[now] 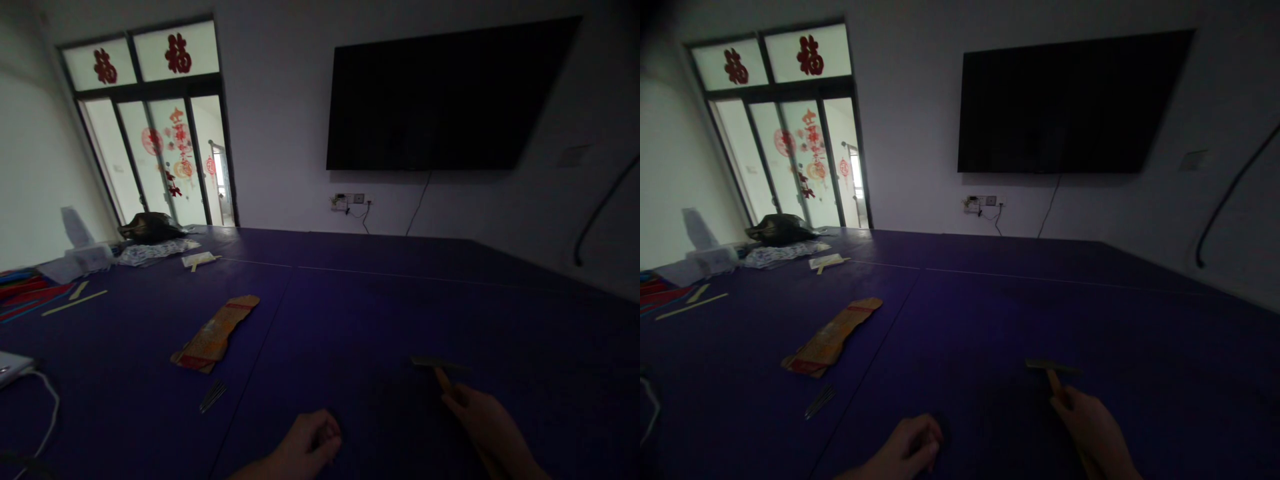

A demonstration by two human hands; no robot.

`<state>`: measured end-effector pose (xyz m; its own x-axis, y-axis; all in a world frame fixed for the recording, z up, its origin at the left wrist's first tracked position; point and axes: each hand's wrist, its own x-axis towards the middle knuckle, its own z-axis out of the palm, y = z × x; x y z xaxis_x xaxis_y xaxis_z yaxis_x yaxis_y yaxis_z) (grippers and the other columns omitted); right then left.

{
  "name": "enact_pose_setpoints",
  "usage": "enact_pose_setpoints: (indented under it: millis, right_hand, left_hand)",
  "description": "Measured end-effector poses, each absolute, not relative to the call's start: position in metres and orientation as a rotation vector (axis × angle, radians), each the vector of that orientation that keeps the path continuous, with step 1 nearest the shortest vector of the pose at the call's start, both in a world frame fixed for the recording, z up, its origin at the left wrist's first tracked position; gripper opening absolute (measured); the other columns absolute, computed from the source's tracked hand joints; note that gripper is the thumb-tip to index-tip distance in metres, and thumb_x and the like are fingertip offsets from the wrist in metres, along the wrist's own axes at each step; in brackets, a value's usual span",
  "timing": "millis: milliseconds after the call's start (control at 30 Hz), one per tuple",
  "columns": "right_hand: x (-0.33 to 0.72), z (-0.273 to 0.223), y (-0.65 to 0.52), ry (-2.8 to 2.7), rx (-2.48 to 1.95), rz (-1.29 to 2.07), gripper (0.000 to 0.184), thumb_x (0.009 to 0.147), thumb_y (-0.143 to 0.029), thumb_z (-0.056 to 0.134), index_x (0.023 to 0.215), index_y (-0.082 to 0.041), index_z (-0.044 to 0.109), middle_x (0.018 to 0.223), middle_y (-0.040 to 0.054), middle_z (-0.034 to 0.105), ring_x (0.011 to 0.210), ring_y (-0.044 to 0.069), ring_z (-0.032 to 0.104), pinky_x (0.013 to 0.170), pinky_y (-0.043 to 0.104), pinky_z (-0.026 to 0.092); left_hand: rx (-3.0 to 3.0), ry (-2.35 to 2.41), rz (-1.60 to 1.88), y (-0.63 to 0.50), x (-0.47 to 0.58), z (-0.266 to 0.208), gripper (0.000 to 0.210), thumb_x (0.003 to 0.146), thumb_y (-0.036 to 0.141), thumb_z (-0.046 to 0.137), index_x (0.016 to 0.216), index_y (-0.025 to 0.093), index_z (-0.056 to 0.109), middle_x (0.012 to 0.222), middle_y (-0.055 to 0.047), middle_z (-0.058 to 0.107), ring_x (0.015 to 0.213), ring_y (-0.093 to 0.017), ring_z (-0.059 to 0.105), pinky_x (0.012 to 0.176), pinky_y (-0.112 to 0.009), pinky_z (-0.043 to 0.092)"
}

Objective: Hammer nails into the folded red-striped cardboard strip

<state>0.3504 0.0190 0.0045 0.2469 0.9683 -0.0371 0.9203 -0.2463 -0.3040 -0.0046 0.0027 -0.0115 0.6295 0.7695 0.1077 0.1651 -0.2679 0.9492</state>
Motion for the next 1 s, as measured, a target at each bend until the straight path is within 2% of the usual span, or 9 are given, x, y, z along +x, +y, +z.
enact_pose_setpoints:
  millis: [300, 633, 833, 1000]
  right_hand:
    - [0.352, 0.0, 0.018, -1.806, -2.243, 0.261, 0.029, 0.076, -0.039, 0.04, 0.067, -0.02, 0.06, 0.071, 0.0096, 0.069, 0.069, 0.026, 0.065, 0.059, 0.034, 0.043]
    - [0.35, 0.0, 0.019, -1.833, -2.21, 0.238, 0.029, 0.077, -0.038, 0.041, 0.071, -0.02, 0.063, 0.07, 0.0087, 0.069, 0.066, 0.025, 0.065, 0.058, 0.032, 0.042]
    - [0.348, 0.002, 0.02, -1.811, -2.21, 0.249, 0.028, 0.076, -0.039, 0.043, 0.064, -0.021, 0.061, 0.064, 0.0069, 0.067, 0.063, 0.024, 0.064, 0.057, 0.031, 0.041]
    - [0.346, 0.003, 0.02, -1.839, -2.112, 0.307, 0.028, 0.076, -0.039, 0.042, 0.061, -0.021, 0.058, 0.061, 0.0065, 0.066, 0.058, 0.022, 0.062, 0.054, 0.03, 0.038]
  left_hand:
    - [1.807, 0.762, 0.697, 0.0, -0.005, -0.008, 0.039, 0.079, 0.051, 0.042, 0.082, 0.013, 0.051, 0.057, 0.001, 0.048, 0.052, -0.008, 0.043, 0.05, -0.018, 0.031]
    - [1.845, 0.782, 0.698, -0.001, -0.006, 0.001, 0.038, 0.08, 0.05, 0.041, 0.081, 0.013, 0.052, 0.058, 0.001, 0.048, 0.053, -0.009, 0.043, 0.05, -0.018, 0.03]
    - [1.898, 0.846, 0.72, -0.003, -0.007, -0.001, 0.026, 0.081, 0.038, 0.044, 0.08, 0.013, 0.054, 0.059, 0.0, 0.053, 0.054, -0.01, 0.048, 0.053, -0.019, 0.035]
    - [2.061, 1.171, 0.893, 0.021, -0.026, 0.022, 0.016, 0.079, 0.026, 0.045, 0.081, 0.016, 0.057, 0.075, -0.005, 0.061, 0.071, -0.015, 0.056, 0.067, -0.024, 0.042]
